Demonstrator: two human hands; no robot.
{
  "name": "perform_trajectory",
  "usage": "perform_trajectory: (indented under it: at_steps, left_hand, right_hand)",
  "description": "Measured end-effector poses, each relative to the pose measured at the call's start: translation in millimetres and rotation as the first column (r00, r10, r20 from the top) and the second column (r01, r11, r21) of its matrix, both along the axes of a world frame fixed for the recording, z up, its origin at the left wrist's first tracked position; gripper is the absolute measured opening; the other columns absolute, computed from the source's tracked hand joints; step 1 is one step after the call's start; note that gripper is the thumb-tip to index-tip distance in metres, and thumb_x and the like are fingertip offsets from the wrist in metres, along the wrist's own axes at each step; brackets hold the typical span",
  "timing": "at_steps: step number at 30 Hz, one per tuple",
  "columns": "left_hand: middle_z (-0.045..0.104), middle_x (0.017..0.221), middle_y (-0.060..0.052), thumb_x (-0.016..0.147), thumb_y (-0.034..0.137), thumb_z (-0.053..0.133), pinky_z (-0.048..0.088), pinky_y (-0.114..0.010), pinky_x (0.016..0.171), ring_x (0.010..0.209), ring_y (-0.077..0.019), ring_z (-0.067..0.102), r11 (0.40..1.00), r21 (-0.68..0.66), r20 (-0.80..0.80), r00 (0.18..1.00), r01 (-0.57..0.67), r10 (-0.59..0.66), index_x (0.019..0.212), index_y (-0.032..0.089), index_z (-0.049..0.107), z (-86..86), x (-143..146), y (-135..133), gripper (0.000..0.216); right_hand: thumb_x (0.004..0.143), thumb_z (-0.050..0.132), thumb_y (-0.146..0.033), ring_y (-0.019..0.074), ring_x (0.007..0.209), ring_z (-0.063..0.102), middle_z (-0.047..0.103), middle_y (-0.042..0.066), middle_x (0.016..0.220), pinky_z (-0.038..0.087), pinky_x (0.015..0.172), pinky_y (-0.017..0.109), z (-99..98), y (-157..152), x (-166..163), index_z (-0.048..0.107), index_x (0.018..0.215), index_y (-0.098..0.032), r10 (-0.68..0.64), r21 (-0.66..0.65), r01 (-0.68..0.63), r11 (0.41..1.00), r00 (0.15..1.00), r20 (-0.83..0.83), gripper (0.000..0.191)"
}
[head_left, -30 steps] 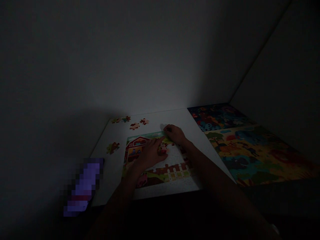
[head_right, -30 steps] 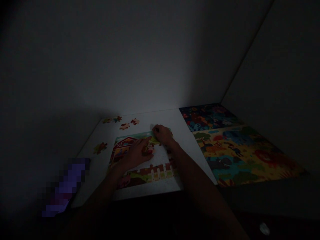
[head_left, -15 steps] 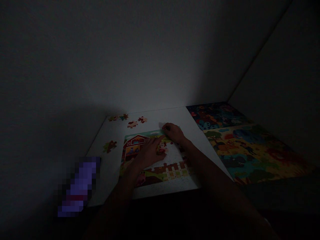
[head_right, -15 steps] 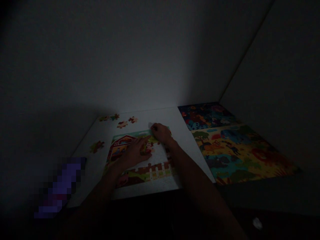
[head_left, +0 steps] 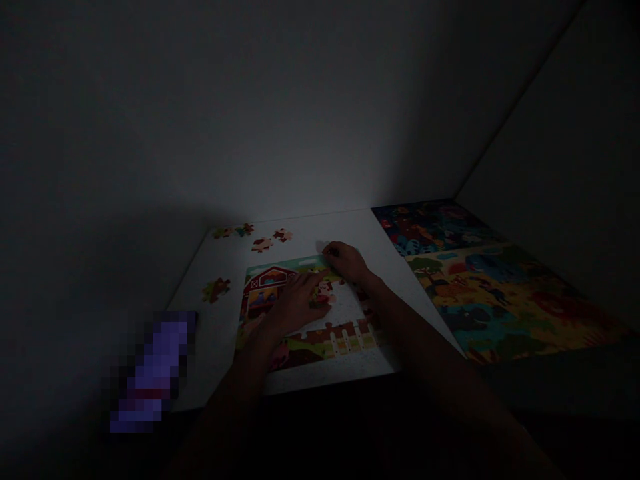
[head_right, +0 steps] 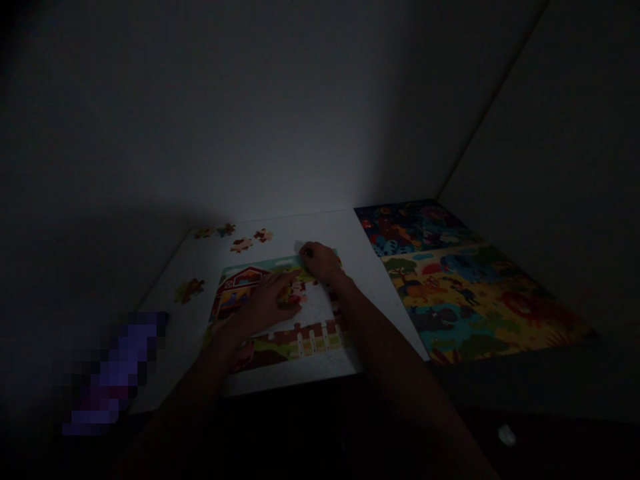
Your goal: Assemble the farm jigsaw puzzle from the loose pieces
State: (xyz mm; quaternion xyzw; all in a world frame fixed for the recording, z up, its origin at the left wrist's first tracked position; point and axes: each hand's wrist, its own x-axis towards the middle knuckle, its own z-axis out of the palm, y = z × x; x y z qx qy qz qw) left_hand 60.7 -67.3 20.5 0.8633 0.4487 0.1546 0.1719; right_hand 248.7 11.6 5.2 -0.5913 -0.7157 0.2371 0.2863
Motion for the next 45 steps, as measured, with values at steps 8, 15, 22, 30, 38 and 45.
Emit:
perform_trajectory:
  at_steps: [8,15,22,30,38,45]
  left_hand:
    - [0.056,0.133,-0.008,0.082,0.033,0.068,0.037,-0.046,0.107,0.123,-0.0288,0.049,1.000,-0.004,-0.002,1.000,-0.012,0.012,0.141,0.025,0.044,-0.4,-0.4,-2.5,0.064]
    - [0.058,0.131,-0.006,0.083,0.033,0.067,0.037,-0.046,0.107,0.122,-0.0275,0.050,1.000,0.010,0.012,1.000,0.005,-0.005,0.138,0.027,0.047,-3.0,-2.1,-2.9,0.059]
    - [0.058,0.133,-0.005,0.084,0.032,0.065,0.039,-0.043,0.106,0.122,-0.0259,0.051,1.000,0.028,0.013,1.000,-0.010,0.010,0.142,0.029,0.043,-3.8,-5.4,-3.5,0.062]
    - [0.058,0.133,-0.004,0.084,0.033,0.065,0.038,-0.045,0.106,0.123,-0.0271,0.050,1.000,0.014,0.012,1.000,-0.018,0.018,0.141,0.030,0.044,-3.8,-4.9,-3.6,0.061]
    - [0.057,0.134,-0.006,0.084,0.034,0.065,0.037,-0.045,0.107,0.125,-0.0277,0.048,0.999,-0.006,0.016,0.999,-0.036,0.036,0.143,0.028,0.042,-4.4,-6.1,-4.3,0.064]
    - [0.060,0.129,-0.005,0.086,0.035,0.064,0.040,-0.043,0.105,0.120,-0.0261,0.051,0.999,0.038,0.025,0.999,-0.021,0.020,0.142,0.028,0.044,-7.8,-7.2,-4.1,0.060]
  right_hand:
    - [0.086,0.056,-0.023,0.0172,0.089,0.063,0.071,0.004,0.101,0.046,0.080,0.027,-5.0,2.2,0.2,0.069,0.097,-0.020,-0.004,0.031,0.004,1.000,1.000,-0.004,0.017]
    - [0.086,0.056,-0.025,0.0173,0.087,0.063,0.071,0.004,0.098,0.046,0.080,0.028,-5.7,2.8,0.4,0.069,0.097,-0.020,-0.013,0.017,0.013,1.000,1.000,-0.008,0.018]
    - [0.085,0.056,-0.023,0.0171,0.087,0.063,0.071,0.005,0.098,0.046,0.080,0.028,-1.9,0.6,0.1,0.069,0.097,-0.019,-0.008,0.010,0.008,1.000,1.000,0.000,0.018]
    - [0.085,0.056,-0.022,0.0170,0.088,0.062,0.071,0.004,0.099,0.046,0.082,0.028,-2.9,1.0,0.5,0.069,0.096,-0.020,-0.005,0.016,0.005,1.000,1.000,-0.009,0.017]
    - [0.085,0.057,-0.025,0.0165,0.085,0.062,0.070,0.003,0.097,0.046,0.080,0.028,-6.5,3.3,0.8,0.069,0.097,-0.021,-0.019,0.013,0.019,1.000,1.000,-0.008,0.018]
    - [0.085,0.056,-0.024,0.0166,0.086,0.061,0.070,0.004,0.098,0.046,0.080,0.028,-3.4,1.9,0.9,0.069,0.099,-0.019,-0.006,0.008,0.006,1.000,1.000,0.002,0.020]
